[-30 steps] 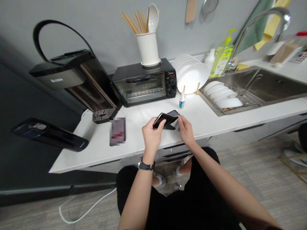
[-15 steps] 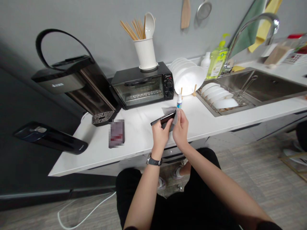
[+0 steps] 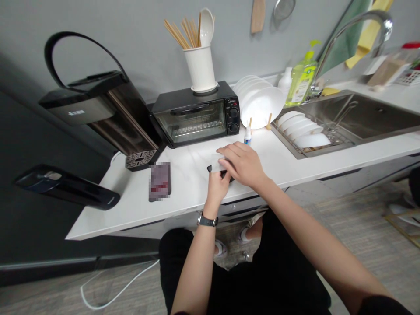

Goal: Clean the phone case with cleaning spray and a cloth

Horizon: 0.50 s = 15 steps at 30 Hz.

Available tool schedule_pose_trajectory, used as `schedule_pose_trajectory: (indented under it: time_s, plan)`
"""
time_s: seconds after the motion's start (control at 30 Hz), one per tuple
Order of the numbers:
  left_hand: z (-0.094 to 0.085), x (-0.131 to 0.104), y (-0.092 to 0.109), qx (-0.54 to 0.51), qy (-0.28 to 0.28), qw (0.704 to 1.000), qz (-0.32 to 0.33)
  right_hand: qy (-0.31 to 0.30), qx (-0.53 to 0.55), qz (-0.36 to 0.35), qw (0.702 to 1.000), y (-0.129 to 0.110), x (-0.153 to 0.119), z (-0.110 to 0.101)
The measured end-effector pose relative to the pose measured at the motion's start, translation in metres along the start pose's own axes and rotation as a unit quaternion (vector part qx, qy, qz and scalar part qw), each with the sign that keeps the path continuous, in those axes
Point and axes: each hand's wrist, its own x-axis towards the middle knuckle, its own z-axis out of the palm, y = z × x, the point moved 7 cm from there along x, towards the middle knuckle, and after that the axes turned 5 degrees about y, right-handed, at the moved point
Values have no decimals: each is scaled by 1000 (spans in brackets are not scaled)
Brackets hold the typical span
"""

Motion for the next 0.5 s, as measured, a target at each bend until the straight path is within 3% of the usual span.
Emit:
schedule_pose_trajectory:
  time_s: [0.1,0.17,0.23,0.4,0.5]
  plan:
    - [0,-2,-4,-5,1,1000,-17,27,-10,120,992,17,-1,-5]
    - [-1,-3,-5,4,13,1000,-9,48,-25,145,988,15,-2,-6]
    - [0,-4,-7,30,7,1000,-3,55,-36,114,991,3,0,-4]
    - [-3,-8,-5,70,30,996,41,-8,-32,-78,996,-28,3,13]
    - [-3,-7,-7,57,28,997,31,3,-39,-59,997,-16,2,10]
